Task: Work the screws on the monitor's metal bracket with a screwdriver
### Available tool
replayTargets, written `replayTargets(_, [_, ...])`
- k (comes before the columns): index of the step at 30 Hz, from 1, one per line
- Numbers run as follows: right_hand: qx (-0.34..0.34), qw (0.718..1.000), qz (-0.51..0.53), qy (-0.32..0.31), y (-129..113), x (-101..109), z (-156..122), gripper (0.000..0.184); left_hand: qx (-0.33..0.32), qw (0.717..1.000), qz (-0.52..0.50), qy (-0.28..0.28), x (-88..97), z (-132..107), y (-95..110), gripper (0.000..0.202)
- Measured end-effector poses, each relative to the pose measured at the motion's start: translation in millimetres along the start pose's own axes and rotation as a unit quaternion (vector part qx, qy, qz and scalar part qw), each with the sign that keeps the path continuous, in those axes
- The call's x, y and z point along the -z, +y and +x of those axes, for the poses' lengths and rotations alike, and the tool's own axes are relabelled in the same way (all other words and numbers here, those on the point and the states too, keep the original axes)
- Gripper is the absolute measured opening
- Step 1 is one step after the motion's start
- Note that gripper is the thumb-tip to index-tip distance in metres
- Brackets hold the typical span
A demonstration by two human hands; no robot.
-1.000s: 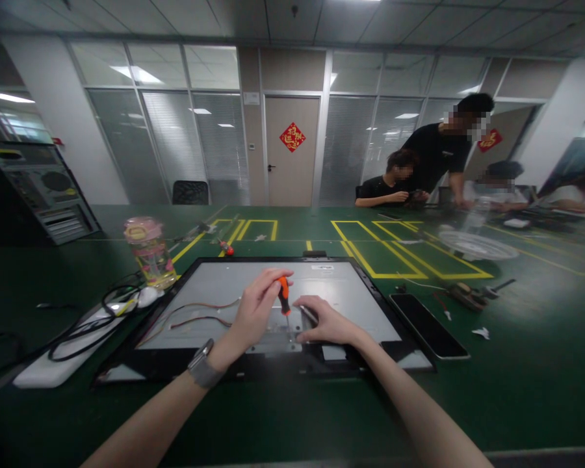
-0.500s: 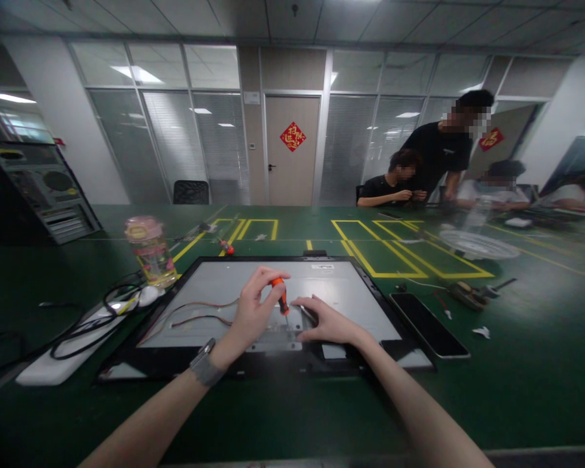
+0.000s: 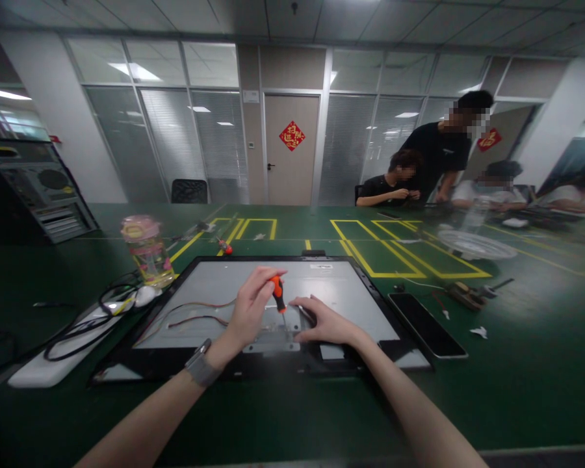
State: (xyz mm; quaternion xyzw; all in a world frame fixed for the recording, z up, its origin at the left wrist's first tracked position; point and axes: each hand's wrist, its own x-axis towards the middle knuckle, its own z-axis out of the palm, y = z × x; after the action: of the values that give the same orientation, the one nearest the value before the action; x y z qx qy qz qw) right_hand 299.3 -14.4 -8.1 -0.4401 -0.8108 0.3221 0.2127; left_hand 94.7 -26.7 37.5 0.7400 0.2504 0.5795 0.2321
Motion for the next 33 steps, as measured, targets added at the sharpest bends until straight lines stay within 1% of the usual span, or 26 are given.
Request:
replayTargets(2, [0.001, 1.000, 0.001, -0.001, 0.5, 0.0, 0.0, 0.076, -0.001, 1.000, -0.013, -0.003, 1.2, 1.3, 0.7, 0.026])
replayTargets(5, [0.002, 1.000, 0.000, -0.002, 0.3, 0.1, 0.4, 0.075, 0.000, 1.000, -0.015, -0.007, 0.8, 3.3, 1.0, 0.022])
replayTargets(9, [0.005, 1.000, -0.004, 0.001, -0.8, 0.2, 0.9, 0.073, 0.007, 1.000, 0.001, 0.016, -0.4, 3.3, 1.1, 0.014])
replayTargets(15, [0.019, 1.000, -0.004, 0.001, -1.0, -0.1, 0.5, 0.072, -0.017, 1.000, -0.010, -0.005, 0.6, 1.1, 5.1, 0.025])
replayTargets(21, [0.022, 1.000, -0.004, 0.002, -1.7, 0.4, 0.2, 0.074, -0.010, 1.000, 0.019, 0.011, -0.7, 1.9, 6.2, 0.013])
replayTargets(25, [0.013, 1.000, 0.002, -0.003, -5.4, 1.6, -0.8, 0.071, -0.011, 1.000, 0.005, -0.004, 1.6, 1.9, 4.3, 0.024])
replayTargets(27, [0.006, 1.000, 0.001, -0.006, -6.0, 1.8, -0.9, 0.071, -0.009, 1.000, -0.001, -0.008, 2.2, 1.9, 3.3, 0.024])
replayTargets(30, [0.002, 1.000, -0.002, -0.005, -4.5, 1.6, -0.6, 0.074, -0.008, 1.000, 0.023, 0.003, 1.4, 2.0, 2.5, 0.019])
replayTargets(33, [0.012, 1.000, -0.003, -0.003, -2.5, 0.9, -0.1, 0.074, -0.023, 0.998, 0.051, 0.025, -0.5, 1.7, 3.2, 0.011])
